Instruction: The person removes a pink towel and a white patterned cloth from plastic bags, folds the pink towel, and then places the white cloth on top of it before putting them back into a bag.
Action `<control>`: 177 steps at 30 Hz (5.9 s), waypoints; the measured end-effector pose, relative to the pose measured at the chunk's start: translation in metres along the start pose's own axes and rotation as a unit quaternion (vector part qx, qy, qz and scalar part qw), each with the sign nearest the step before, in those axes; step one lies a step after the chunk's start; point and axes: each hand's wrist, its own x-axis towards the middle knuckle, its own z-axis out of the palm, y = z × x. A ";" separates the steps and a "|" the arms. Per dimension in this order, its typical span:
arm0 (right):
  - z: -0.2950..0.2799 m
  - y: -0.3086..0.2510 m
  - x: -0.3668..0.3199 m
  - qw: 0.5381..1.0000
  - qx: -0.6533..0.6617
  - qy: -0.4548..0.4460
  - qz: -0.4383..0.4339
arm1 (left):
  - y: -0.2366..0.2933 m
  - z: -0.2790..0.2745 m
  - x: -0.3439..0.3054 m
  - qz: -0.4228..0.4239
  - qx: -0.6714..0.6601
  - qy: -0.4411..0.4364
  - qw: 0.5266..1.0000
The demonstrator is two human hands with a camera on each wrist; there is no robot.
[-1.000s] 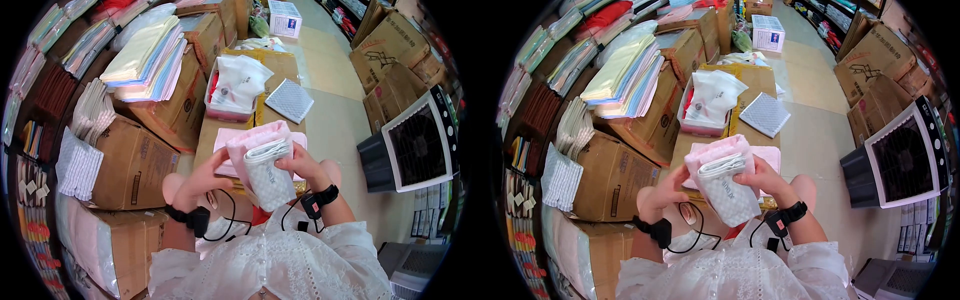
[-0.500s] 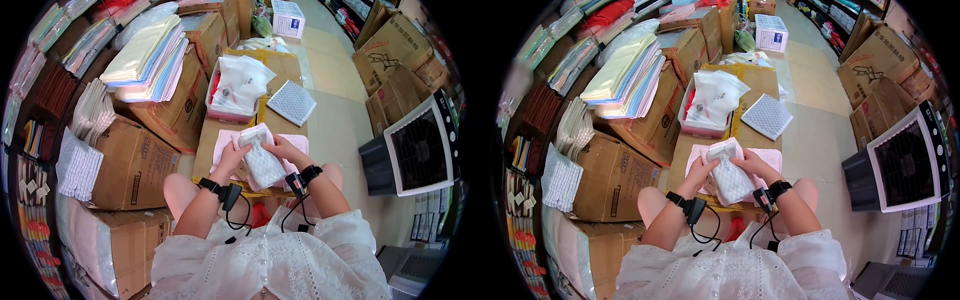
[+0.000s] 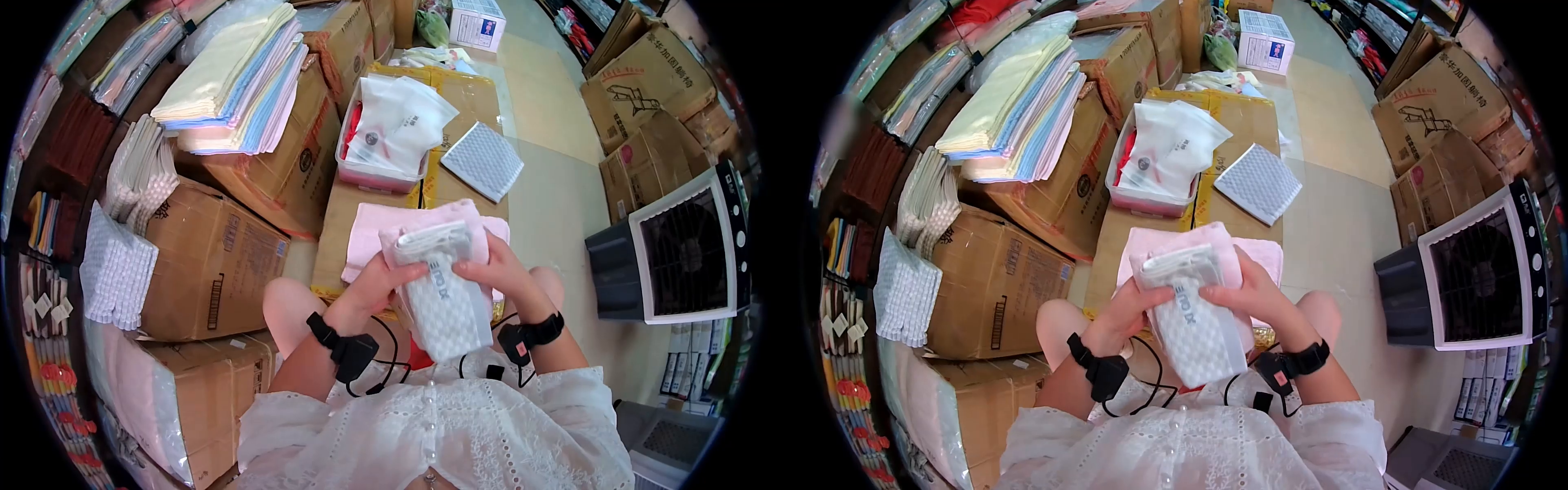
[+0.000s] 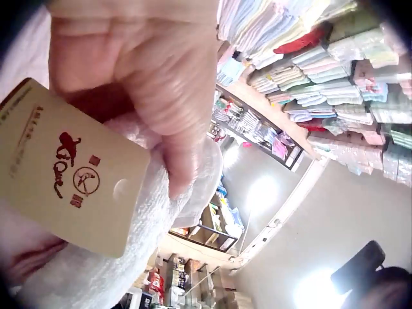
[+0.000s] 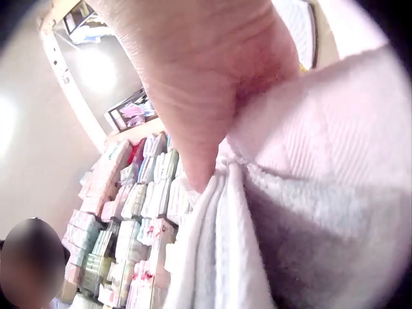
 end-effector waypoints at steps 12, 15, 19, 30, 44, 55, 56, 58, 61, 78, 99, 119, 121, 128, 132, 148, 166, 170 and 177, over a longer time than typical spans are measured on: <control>-0.024 0.043 0.019 0.995 0.000 -0.054 0.088 | -0.010 -0.022 0.020 -0.073 0.024 0.024 0.997; -0.024 0.035 0.033 0.990 -0.059 -0.024 0.122 | -0.012 -0.034 0.032 -0.066 0.047 0.050 0.995; -0.024 0.024 0.045 0.990 -0.119 0.048 0.062 | -0.010 -0.043 0.047 -0.023 0.016 0.031 0.999; -0.029 0.090 0.091 0.842 -0.490 0.219 -0.062 | -0.046 -0.086 0.087 -0.046 0.131 0.098 0.985; -0.026 0.113 0.124 0.911 -0.371 0.180 0.007 | -0.055 -0.098 0.096 -0.088 0.081 0.175 0.977; 0.029 0.108 0.025 0.771 -0.622 0.042 -0.130 | -0.056 -0.095 0.099 -0.055 0.067 0.191 0.978; 0.031 0.115 0.020 0.755 -0.640 0.058 -0.134 | -0.058 -0.096 0.100 -0.055 0.068 0.190 0.978; 0.033 0.119 0.019 0.738 -0.656 0.075 -0.142 | -0.063 -0.100 0.103 -0.037 0.078 0.188 0.978; 0.033 0.121 0.019 0.746 -0.650 0.077 -0.125 | -0.078 -0.114 0.115 -0.020 0.139 0.227 0.964; -0.008 0.004 0.072 0.886 -0.457 -0.070 0.007 | -0.079 -0.060 0.050 0.226 0.758 0.060 0.609; 0.027 0.026 0.356 0.772 -0.632 -0.050 -0.034 | -0.075 -0.056 0.050 0.239 0.728 0.067 0.639; 0.007 -0.056 0.246 0.989 -0.141 0.002 -0.046 | -0.070 -0.052 0.053 0.187 0.749 0.060 0.633; 0.005 -0.057 0.211 0.993 -0.113 -0.007 -0.036 | -0.071 -0.058 0.057 0.255 0.702 0.087 0.659; -0.007 0.004 0.102 0.983 -0.072 0.005 0.167 | -0.044 -0.105 0.063 0.265 0.398 0.280 0.833; 0.001 0.046 0.084 0.966 -0.126 0.061 0.219 | -0.048 -0.103 0.056 0.144 0.360 0.280 0.878; 0.008 0.073 0.107 0.866 -0.477 0.125 0.088 | -0.060 -0.101 0.052 0.035 0.543 0.233 0.806; -0.036 0.003 0.186 0.775 -0.592 0.219 0.013 | -0.050 -0.091 0.043 0.031 0.581 0.238 0.778; -0.072 0.003 0.234 0.746 -0.594 0.279 0.111 | -0.046 -0.090 0.044 0.035 0.590 0.245 0.769; -0.115 0.037 0.268 0.917 -0.120 0.378 0.043 | -0.036 -0.087 0.044 0.005 0.615 0.221 0.757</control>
